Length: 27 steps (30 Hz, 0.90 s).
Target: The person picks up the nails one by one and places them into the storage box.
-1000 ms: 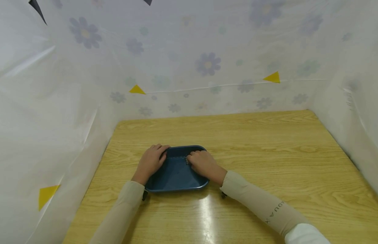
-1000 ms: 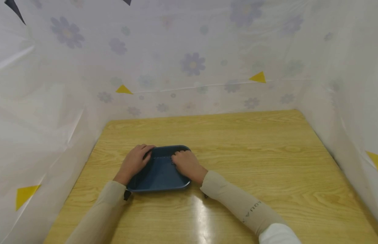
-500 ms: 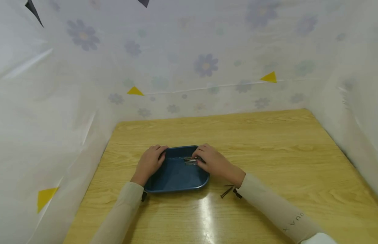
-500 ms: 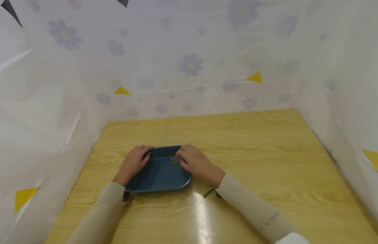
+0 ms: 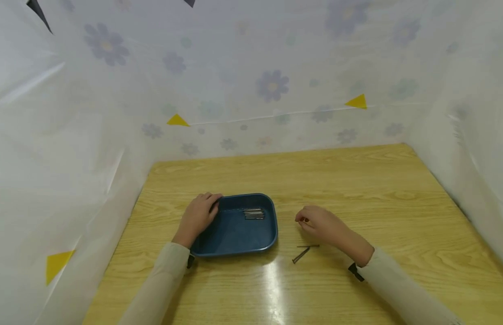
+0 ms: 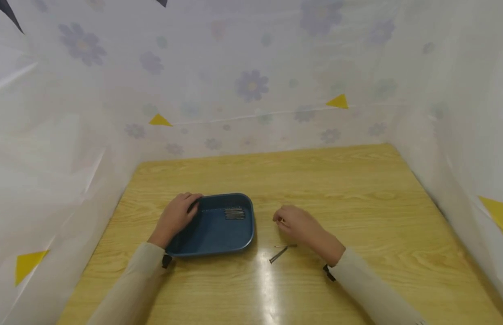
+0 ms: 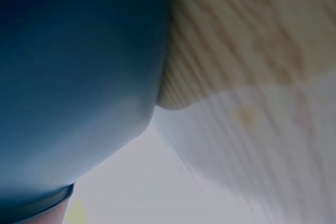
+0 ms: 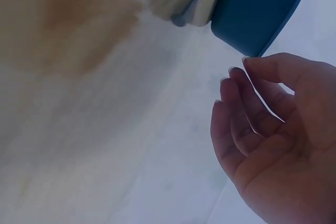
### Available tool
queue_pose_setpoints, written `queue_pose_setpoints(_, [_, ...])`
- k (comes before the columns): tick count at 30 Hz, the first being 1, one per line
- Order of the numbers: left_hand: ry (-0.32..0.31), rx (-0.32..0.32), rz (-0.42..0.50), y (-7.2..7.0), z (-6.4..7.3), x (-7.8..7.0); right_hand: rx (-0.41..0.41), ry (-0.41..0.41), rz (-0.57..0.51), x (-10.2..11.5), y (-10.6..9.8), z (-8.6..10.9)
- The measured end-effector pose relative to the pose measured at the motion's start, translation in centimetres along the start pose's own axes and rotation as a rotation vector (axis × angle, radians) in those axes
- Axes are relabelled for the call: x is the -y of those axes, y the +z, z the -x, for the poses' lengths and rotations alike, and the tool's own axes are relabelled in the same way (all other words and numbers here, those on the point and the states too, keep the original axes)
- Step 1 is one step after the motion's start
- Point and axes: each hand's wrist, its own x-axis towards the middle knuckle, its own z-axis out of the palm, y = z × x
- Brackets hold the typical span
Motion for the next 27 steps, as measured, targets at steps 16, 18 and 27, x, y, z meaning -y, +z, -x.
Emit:
queue_pose_setpoints(16, [0.005, -0.006, -0.002, -0.1, 0.0, 0.1, 0.170, -0.020, -0.038, -0.5, 0.7, 3.9])
queue_pose_setpoints(18, [0.003, -0.002, -0.003, 0.0, 0.0, 0.1, 0.180, -0.025, -0.039, -0.5, 0.8, 4.0])
queue_pose_setpoints(27, [0.017, -0.020, -0.002, 0.1, -0.1, 0.0, 0.211, -0.015, -0.067, -0.3, 1.0, 3.8])
